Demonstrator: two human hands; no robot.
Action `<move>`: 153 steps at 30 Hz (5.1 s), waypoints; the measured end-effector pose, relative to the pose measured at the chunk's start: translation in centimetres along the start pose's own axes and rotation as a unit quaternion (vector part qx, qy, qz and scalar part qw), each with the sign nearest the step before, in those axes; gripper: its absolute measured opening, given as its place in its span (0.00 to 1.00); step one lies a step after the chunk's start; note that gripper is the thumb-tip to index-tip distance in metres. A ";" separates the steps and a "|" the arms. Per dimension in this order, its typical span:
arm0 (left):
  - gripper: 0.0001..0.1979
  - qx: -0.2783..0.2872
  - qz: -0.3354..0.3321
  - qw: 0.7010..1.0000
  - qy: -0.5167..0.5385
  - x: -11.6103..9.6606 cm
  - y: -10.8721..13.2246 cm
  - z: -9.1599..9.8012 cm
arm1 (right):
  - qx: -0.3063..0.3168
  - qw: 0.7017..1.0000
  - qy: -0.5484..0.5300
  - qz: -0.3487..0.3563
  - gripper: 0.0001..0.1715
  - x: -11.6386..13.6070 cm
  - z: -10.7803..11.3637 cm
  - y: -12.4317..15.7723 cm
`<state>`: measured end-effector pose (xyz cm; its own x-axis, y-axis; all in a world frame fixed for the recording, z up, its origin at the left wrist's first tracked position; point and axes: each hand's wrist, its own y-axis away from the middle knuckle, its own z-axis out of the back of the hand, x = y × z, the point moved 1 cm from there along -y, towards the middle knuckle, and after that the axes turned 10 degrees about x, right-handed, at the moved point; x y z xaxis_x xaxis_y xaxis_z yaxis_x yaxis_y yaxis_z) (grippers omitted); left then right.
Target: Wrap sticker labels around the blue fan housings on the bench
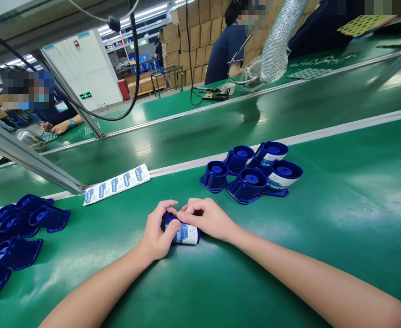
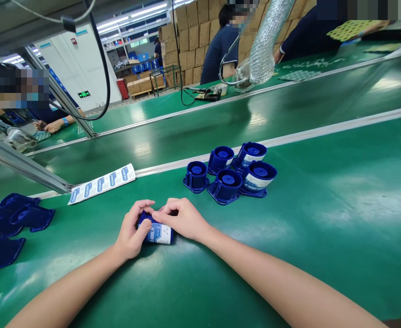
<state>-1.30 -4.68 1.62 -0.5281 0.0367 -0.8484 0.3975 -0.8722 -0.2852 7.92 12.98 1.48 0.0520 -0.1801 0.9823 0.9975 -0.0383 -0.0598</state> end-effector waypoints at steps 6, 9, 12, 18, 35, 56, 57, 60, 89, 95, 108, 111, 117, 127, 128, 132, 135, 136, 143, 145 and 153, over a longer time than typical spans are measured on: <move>0.29 -0.009 0.013 0.999 0.034 0.3 -0.2 0.0 | 0.026 0.972 0.202 0.119 0.37 1.2 -1.2 2.0; 0.29 -0.024 0.007 0.999 0.034 0.4 -0.1 -0.2 | 0.000 0.928 0.321 0.189 0.36 0.7 -2.4 2.2; 0.29 -0.024 -0.010 0.999 0.022 0.6 0.3 -0.5 | -0.024 0.935 0.293 0.197 0.25 0.3 -3.0 1.9; 0.27 -0.015 -0.041 0.999 -0.006 0.8 0.6 -0.5 | -0.019 0.984 0.136 0.115 0.21 1.1 -2.4 1.4; 0.26 0.045 -0.055 0.997 0.019 0.4 0.8 -0.3 | 0.057 0.998 -0.037 -0.008 0.14 1.2 -0.2 0.6; 0.33 -0.033 -0.028 0.963 0.266 1.7 0.4 0.3 | 0.107 0.895 -0.425 -0.084 0.36 -0.7 0.9 1.4; 0.34 0.002 -0.016 0.960 0.280 1.7 0.4 0.4 | 0.107 0.883 -0.451 -0.075 0.36 -0.8 1.2 1.4; 0.38 0.085 0.000 0.955 0.284 1.6 0.6 0.4 | 0.121 0.865 -0.482 -0.067 0.34 -1.2 1.4 1.5; 0.29 -0.018 0.088 0.965 0.245 1.9 0.3 0.6 | 0.129 0.948 -0.292 0.015 0.64 -2.1 -0.4 1.2; 0.28 -0.037 0.115 0.968 0.218 0.8 0.3 0.4 | 0.093 0.960 -0.266 0.006 0.66 -2.1 -1.2 1.6; 0.30 -0.026 0.115 0.968 0.223 0.3 0.2 0.4 | 0.076 0.955 -0.286 0.023 0.64 -1.8 -1.4 1.5; 0.31 -0.018 0.120 0.964 0.235 0.3 0.2 0.4 | 0.075 0.953 -0.294 0.021 0.63 -1.9 -1.3 1.5; 0.34 0.013 0.128 0.957 0.259 -0.1 0.3 0.3 | 0.070 0.946 -0.315 0.016 0.63 -2.0 -1.2 1.4; 0.53 0.017 0.152 0.955 0.254 -1.0 1.2 -0.9 | 0.062 0.946 -0.318 0.012 0.59 -1.5 -0.9 1.4; 0.56 0.009 0.143 0.959 0.245 -0.8 1.3 -1.1 | 0.058 0.943 -0.328 0.009 0.59 -1.4 -0.9 1.4; 0.74 -0.010 0.090 0.975 0.203 0.4 1.2 -1.8 | 0.029 0.906 -0.420 -0.048 0.57 -1.3 -0.5 1.2; 0.79 0.006 0.037 0.972 0.230 0.8 0.9 -1.8 | 0.034 0.875 -0.477 -0.075 0.50 -1.3 -0.1 1.1; 0.75 0.013 0.028 0.968 0.250 0.8 0.7 -1.7 | 0.050 0.870 -0.485 -0.072 0.48 -1.3 -0.1 1.1; 0.46 0.024 0.106 0.951 0.291 -0.3 0.8 -0.7 | 0.185 0.896 -0.404 0.019 0.58 -1.3 -1.2 1.4; 0.45 0.013 0.117 0.946 0.302 -0.4 0.8 -0.8 | 0.175 0.912 -0.369 0.034 0.57 -1.4 -1.5 1.4; 0.40 -0.058 0.161 0.960 0.224 -0.1 0.9 -2.0 | 0.082 0.947 -0.308 0.045 0.42 -1.4 -2.2 1.4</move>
<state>0.64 -4.51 0.55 0.0003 0.0032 -1.0000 0.5807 -0.8141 -0.0024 9.16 11.02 -0.34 0.1055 0.4337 0.8948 0.9792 0.1114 -0.1694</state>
